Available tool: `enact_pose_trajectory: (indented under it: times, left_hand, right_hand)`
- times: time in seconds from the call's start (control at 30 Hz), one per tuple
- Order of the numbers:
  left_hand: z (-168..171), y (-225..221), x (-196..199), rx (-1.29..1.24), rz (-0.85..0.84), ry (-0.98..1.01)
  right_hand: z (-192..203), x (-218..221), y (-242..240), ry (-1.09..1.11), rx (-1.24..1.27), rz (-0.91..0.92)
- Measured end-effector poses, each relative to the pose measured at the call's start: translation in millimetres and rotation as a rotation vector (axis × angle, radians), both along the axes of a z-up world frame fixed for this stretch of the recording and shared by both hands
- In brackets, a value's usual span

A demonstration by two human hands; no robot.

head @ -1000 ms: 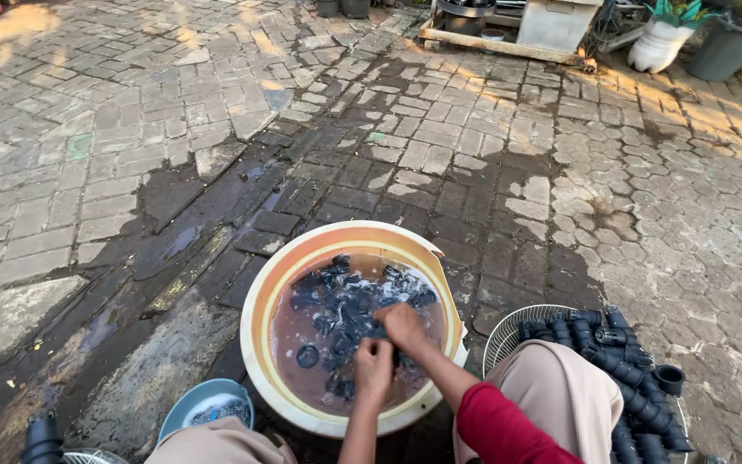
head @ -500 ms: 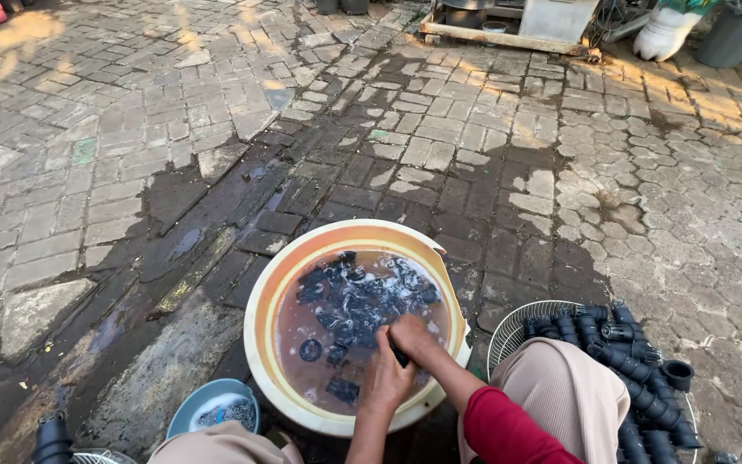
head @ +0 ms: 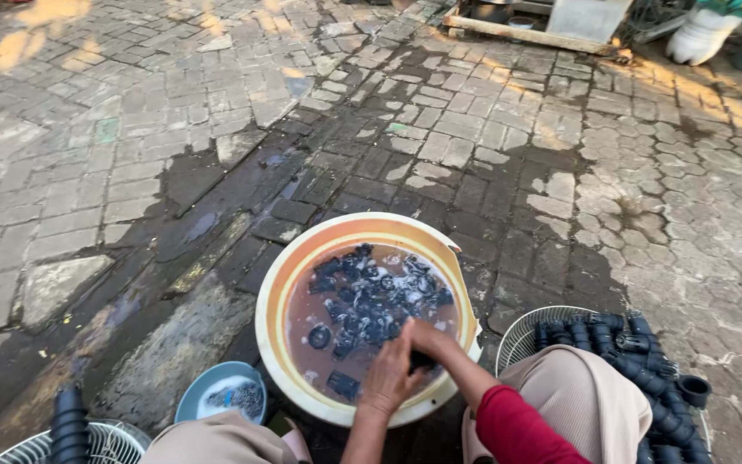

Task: Washing small black plastic irrigation or industrial components in a bucket of water.

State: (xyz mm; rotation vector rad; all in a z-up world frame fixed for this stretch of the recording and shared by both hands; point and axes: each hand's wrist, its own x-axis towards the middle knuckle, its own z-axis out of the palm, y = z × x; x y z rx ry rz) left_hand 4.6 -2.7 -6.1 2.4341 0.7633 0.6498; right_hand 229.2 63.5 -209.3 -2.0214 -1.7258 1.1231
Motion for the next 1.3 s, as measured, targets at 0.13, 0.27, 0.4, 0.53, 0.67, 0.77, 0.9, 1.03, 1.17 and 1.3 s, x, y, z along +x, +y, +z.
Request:
enact_pose_trajectory:
  times: [0.13, 0.27, 0.4, 0.53, 0.67, 0.77, 0.9, 1.03, 1.17, 1.3]
  left_hand:
    - [-0.5, -0.5, 1.3, -0.073, -0.017, 0.045]
    - [-8.1, 3.9, -2.7, -0.453, 0.215, -0.286]
    - [-41.8, 23.9, -0.7, -1.314, 0.402, -1.007]
    - [-42.0, 27.9, 9.0, -1.621, 0.396, -1.221]
    - [-37.0, 26.5, 17.4, -1.755, 0.567, -1.151]
    - [-61.5, 14.3, 16.9, -1.836, 0.434, -1.048]
    - [-57.0, 19.1, 19.1, -1.887, 0.318, -0.971]
    - [-40.7, 30.3, 10.2, -1.875, 0.424, -1.113]
    - [-49.6, 33.7, -5.7, -1.895, 0.38, -1.11]
    - [-42.8, 30.3, -1.0, -2.043, 0.119, -0.963]
  right_hand:
    - [-90.3, 58.1, -30.4, -0.032, 0.301, 0.49]
    - [92.2, 7.2, -35.7, 0.497, 0.182, 0.281]
    - [125.4, 2.1, -24.2, 1.512, -0.089, -0.649]
    - [219.5, -73.4, -46.6, 1.398, -0.034, -0.598]
    - [170.1, -105.8, -49.8, 0.27, 0.84, -0.348]
    - [130.4, -74.1, -32.5, 0.164, 0.747, -0.471]
    - [31.4, -21.3, 3.8, 1.215, 0.257, -0.947]
    - [153.4, -90.6, -33.4, 1.233, -0.092, -1.141]
    - [181.3, -123.1, -56.3, 0.817, 0.424, -0.862]
    - [136.2, -75.2, -32.5, 1.071, 0.275, -0.883]
